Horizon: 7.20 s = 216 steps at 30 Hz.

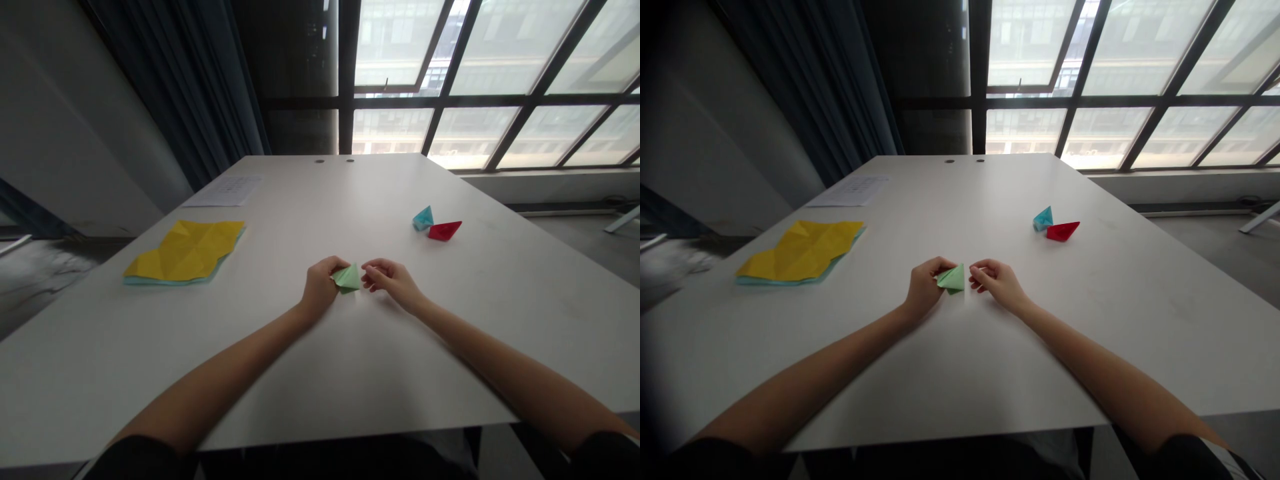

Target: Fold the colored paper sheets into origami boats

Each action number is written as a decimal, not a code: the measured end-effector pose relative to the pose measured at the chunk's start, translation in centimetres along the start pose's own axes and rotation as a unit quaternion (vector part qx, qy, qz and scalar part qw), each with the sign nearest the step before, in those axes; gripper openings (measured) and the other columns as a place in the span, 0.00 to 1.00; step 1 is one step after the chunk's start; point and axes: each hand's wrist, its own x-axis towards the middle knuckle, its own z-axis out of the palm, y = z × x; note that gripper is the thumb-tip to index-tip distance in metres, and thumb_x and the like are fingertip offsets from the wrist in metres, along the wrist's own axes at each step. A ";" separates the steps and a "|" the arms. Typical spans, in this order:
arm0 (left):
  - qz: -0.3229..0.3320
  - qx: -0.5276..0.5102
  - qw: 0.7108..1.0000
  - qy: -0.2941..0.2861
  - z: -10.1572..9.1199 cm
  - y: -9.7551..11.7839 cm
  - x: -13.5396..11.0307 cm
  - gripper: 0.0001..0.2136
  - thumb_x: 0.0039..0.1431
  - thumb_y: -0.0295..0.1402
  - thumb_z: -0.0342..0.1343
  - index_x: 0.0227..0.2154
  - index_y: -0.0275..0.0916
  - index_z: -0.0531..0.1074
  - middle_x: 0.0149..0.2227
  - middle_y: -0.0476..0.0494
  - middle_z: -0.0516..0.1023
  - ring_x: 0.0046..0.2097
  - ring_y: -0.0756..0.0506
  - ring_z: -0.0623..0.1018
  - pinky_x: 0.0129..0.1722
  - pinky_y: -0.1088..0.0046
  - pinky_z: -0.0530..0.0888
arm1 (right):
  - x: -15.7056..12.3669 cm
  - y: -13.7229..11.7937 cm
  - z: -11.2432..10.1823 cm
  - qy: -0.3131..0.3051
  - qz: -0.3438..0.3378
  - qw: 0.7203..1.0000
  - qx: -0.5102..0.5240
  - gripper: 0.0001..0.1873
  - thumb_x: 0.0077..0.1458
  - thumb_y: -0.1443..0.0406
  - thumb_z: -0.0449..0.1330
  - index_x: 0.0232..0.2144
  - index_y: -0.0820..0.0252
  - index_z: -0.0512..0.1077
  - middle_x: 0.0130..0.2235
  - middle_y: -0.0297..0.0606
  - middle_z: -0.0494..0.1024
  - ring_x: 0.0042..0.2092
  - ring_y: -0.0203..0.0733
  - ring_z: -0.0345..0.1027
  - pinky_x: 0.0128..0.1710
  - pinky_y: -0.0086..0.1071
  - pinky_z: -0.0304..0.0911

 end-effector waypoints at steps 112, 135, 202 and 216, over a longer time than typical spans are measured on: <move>-0.200 -0.498 0.830 -0.150 1.0 0.9 0.6 0.21 0.44 0.37 0.61 0.43 0.34 0.69 0.44 0.36 0.73 0.43 0.42 0.73 0.44 0.65 0.67 | 0.7 -1.4 -0.9 0.013 -0.049 0.998 -0.021 0.15 0.36 0.62 0.66 0.29 0.62 0.71 0.26 0.35 0.75 0.28 0.36 0.68 0.31 0.32 0.65; -0.235 -0.458 0.848 -0.129 1.6 0.6 0.1 0.22 0.46 0.37 0.60 0.44 0.35 0.67 0.42 0.38 0.74 0.40 0.45 0.74 0.39 0.71 0.68 | 0.0 -1.1 -0.8 0.025 -0.194 0.929 -0.312 0.11 0.44 0.61 0.61 0.32 0.59 0.71 0.28 0.34 0.73 0.27 0.33 0.64 0.28 0.27 0.63; -0.273 -0.390 0.873 -0.109 1.4 0.4 0.3 0.17 0.39 0.39 0.63 0.31 0.31 0.74 0.29 0.42 0.78 0.29 0.48 0.75 0.30 0.74 0.68 | 0.2 -0.5 -0.7 0.101 -0.108 0.979 -0.142 0.25 0.40 0.55 0.62 0.41 0.61 0.67 0.29 0.36 0.74 0.28 0.36 0.67 0.27 0.29 0.63; -0.193 -0.182 0.948 -0.176 0.3 0.0 0.7 0.15 0.44 0.41 0.58 0.31 0.34 0.75 0.28 0.43 0.78 0.28 0.47 0.74 0.27 0.75 0.66 | 0.8 -0.2 -1.4 0.105 -0.038 0.993 -0.043 0.15 0.37 0.59 0.65 0.28 0.61 0.70 0.25 0.35 0.74 0.27 0.36 0.68 0.27 0.29 0.64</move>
